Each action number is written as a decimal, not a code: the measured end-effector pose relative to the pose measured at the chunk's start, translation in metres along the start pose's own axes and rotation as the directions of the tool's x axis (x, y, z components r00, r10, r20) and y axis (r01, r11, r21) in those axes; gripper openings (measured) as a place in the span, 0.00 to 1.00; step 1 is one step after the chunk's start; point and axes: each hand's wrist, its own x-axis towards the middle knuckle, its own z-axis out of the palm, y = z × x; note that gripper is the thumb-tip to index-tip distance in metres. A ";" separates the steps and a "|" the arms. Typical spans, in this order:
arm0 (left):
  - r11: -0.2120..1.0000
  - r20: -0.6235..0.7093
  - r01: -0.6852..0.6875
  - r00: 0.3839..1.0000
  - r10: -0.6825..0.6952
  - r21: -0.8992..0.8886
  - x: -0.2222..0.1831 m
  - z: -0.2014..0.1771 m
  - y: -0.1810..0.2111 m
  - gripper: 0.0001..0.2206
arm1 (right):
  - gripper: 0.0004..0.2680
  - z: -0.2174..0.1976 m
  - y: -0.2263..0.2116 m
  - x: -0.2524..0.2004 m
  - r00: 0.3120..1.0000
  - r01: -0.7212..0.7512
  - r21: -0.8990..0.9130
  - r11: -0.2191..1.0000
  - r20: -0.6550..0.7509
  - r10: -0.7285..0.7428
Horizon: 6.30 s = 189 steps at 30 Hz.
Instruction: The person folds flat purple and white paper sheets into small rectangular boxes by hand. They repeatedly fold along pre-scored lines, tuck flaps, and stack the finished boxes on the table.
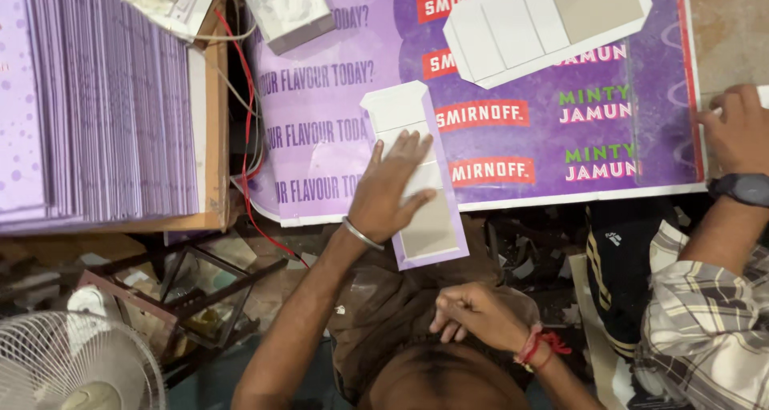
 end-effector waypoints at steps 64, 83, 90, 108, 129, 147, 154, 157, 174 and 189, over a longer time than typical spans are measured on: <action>0.926 -0.082 0.358 0.933 -0.350 0.118 0.057 -0.042 -0.055 0.48 | 0.48 -0.129 -0.166 0.157 0.748 0.161 -0.953 0.258 -0.053 -0.661; 0.735 -0.075 0.542 0.782 -0.619 -0.407 0.061 -0.019 -0.077 0.35 | 0.45 -0.125 -0.174 0.153 0.735 0.225 -0.922 0.316 -0.052 -0.676; 0.845 0.256 0.482 0.869 -0.424 -0.233 0.065 -0.033 -0.095 0.17 | 0.30 -0.124 -0.208 0.166 0.963 0.012 -0.980 0.196 -0.041 -0.266; 0.959 -0.239 0.246 0.949 -0.208 0.141 0.009 -0.020 -0.038 0.07 | 0.23 -0.123 -0.169 0.141 0.738 0.225 -0.971 0.077 0.118 -0.665; 0.891 -0.259 0.310 0.938 -0.230 0.332 0.008 0.027 0.000 0.40 | 0.07 -0.109 -0.147 0.133 0.439 0.306 -0.952 -0.025 0.165 -0.883; 0.634 -0.142 0.283 0.834 -0.534 -0.720 -0.051 0.001 0.073 0.20 | 0.17 -0.058 -0.092 0.081 0.586 0.690 0.026 0.723 -0.606 -0.538; 0.753 -0.045 0.384 0.877 -0.479 -0.534 0.023 -0.015 -0.021 0.18 | 0.15 -0.116 -0.126 0.093 0.483 0.815 0.254 0.520 -0.794 -0.370; 0.900 -0.093 0.368 0.913 -0.398 -0.235 0.035 -0.015 -0.042 0.17 | 0.18 -0.163 -0.186 0.148 0.326 0.920 0.164 0.356 -0.825 -0.462; 0.940 -0.064 0.257 0.959 -0.277 -0.223 0.035 -0.015 -0.052 0.17 | 0.28 -0.209 -0.243 0.262 0.234 0.772 -0.351 0.530 -0.618 -0.751; 0.832 -0.291 0.393 0.805 -0.517 -0.391 0.023 -0.003 -0.034 0.17 | 0.45 -0.064 -0.091 0.025 0.928 0.068 -0.996 -0.054 0.083 -0.362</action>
